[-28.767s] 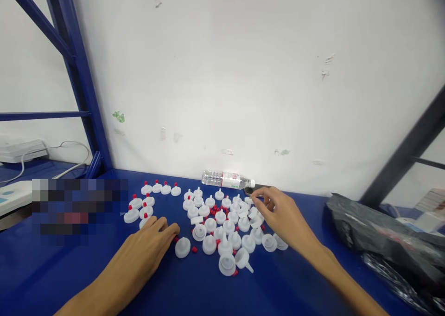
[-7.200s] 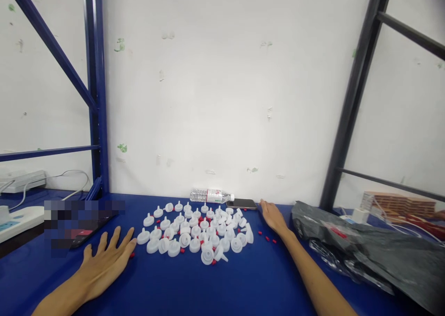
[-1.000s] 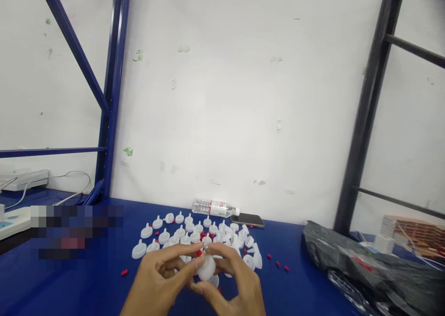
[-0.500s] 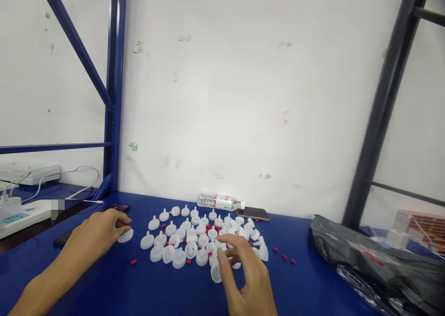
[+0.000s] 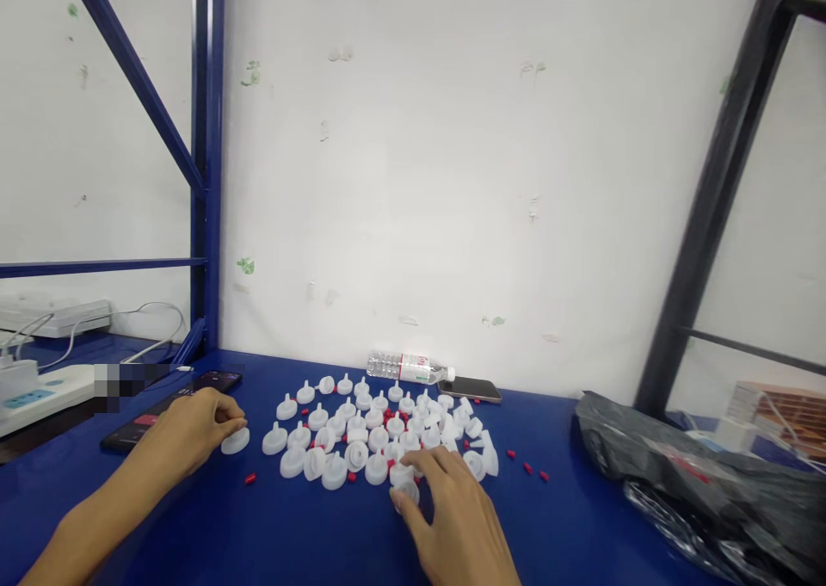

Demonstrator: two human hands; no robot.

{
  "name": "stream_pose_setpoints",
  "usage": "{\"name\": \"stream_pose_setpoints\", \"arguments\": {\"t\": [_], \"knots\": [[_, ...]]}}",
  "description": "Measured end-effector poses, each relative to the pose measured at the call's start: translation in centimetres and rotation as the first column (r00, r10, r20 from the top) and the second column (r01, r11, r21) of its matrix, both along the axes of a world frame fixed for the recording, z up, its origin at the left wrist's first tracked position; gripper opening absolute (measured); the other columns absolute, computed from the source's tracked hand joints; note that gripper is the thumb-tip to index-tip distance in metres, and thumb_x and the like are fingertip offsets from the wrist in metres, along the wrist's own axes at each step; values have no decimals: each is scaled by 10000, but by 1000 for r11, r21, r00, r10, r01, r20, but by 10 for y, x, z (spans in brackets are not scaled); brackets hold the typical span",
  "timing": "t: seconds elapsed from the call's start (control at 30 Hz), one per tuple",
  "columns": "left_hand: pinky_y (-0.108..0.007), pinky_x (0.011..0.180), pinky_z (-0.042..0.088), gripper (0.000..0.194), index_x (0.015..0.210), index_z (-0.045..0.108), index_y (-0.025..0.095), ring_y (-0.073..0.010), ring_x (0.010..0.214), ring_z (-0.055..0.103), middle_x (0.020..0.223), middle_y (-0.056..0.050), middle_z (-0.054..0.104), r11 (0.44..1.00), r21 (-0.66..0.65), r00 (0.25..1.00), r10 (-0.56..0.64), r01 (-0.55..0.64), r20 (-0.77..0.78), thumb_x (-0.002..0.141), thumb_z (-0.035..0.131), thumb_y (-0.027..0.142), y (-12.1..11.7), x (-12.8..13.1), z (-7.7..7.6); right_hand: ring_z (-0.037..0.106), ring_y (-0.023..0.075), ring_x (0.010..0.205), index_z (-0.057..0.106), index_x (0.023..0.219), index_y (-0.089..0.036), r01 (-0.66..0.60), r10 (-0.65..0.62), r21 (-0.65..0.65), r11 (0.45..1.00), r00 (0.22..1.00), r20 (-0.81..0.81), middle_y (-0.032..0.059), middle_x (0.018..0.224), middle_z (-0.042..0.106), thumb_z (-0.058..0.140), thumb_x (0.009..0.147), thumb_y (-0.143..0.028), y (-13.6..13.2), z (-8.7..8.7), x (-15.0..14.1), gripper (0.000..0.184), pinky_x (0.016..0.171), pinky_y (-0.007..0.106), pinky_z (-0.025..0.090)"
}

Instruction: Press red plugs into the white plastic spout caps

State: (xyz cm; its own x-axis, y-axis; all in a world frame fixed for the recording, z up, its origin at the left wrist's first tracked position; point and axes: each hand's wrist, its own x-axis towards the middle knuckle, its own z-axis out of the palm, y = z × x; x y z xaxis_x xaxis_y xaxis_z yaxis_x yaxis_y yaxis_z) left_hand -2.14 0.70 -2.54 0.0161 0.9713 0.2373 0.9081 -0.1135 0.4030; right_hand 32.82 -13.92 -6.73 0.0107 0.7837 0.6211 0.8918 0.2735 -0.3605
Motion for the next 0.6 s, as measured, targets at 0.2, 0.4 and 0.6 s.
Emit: {"name": "stream_pose_setpoints", "arguments": {"t": [0.2,0.4,0.6], "knots": [[-330,669,523,262,727,756,225,-308,853,754,836,-99,808,999,-30,996,33,-31,79,669,616,439,4,2,-7,737,269,958,747,1030,-293,57,-52,-145,988,998,36,28,1007,754,757,806,-103,-1,0,-7,295,772,307,530],[-298,514,539,258,738,702,203,-293,754,741,790,-108,766,993,-111,989,42,-26,139,642,611,425,5,7,-14,761,233,830,742,1032,-289,47,-33,-234,971,997,65,10,973,766,664,850,-76,0,3,-4,291,678,264,489],[-333,562,546,628,1194,683,121,-308,822,737,1065,-185,750,997,-31,992,73,-70,106,703,595,504,1,2,-6,756,222,810,718,986,-269,-29,30,24,999,999,-44,29,945,750,570,883,-128,0,6,-4,229,699,272,514]]}}
